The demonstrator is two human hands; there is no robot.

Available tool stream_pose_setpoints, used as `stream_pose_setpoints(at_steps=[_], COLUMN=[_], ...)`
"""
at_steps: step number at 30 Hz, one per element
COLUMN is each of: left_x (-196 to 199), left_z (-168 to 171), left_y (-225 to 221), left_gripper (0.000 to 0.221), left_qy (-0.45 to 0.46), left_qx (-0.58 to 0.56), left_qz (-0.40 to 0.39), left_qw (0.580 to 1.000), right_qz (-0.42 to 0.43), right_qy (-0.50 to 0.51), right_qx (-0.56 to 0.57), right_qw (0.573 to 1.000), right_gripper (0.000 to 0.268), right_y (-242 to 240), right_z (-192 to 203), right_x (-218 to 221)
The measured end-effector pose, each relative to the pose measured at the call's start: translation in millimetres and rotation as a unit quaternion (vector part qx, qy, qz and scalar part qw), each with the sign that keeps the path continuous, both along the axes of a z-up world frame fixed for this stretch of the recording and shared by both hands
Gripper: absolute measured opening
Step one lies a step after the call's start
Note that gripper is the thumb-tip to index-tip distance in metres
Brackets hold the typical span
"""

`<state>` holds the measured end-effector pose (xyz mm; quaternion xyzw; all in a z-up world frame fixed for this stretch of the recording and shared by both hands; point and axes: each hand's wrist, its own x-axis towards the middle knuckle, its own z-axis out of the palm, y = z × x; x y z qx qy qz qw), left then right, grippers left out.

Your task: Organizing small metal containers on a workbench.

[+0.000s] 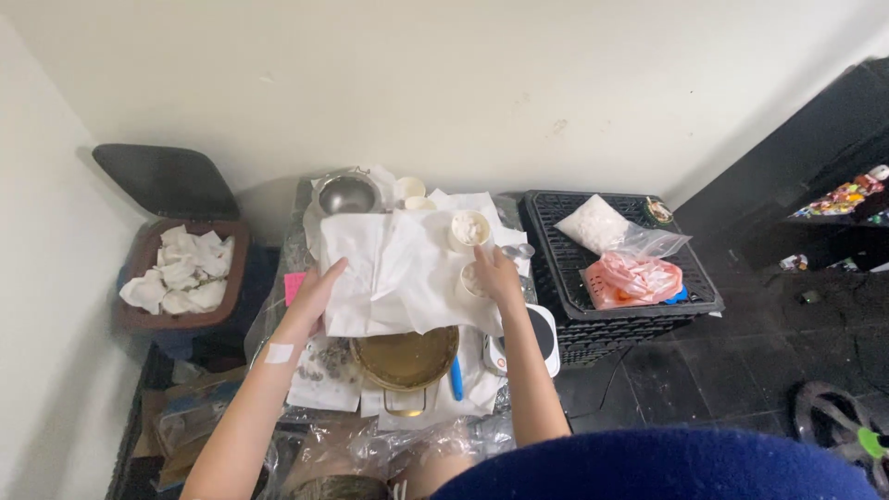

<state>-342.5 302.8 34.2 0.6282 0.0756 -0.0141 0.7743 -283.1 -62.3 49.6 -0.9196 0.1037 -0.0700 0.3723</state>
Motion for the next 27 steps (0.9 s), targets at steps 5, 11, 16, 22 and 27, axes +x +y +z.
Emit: stream_pose_setpoints(at_steps=[5,11,16,22,27], left_x=[-52.4,-80.1,-93.2,-97.7,-98.1], left_z=[-32.7,-41.7,-37.6,-20.6,-11.0], left_y=[26.3,45.3,57.9,71.3,82.9], left_gripper=[0.07,0.063,0.059,0.058,0.058], left_qy=[0.043,0.056,0.055,0.063,0.028], left_qx=[-0.035,-0.089,-0.096,-0.134,-0.121], left_qz=[0.003,0.07,0.104,0.149,0.198], left_qw=[0.998,0.992,0.988,0.978,0.972], right_qz=[0.022,0.043,0.058,-0.045,-0.01], right_qy=[0.013,0.044,0.089,-0.088,0.221], right_qx=[0.01,0.043,0.264,0.146,0.111], right_qw=[1.0,0.997,0.959,0.984,0.969], right_gripper=[0.081,0.083,0.076,0.045,0.043], right_y=[29.1,54.4,46.7,38.2,67.8], right_z=[-21.1,-25.9,-13.6,15.0,-4.7], right_x=[-7.3,-16.1,-32.1,-116.9,-165.6])
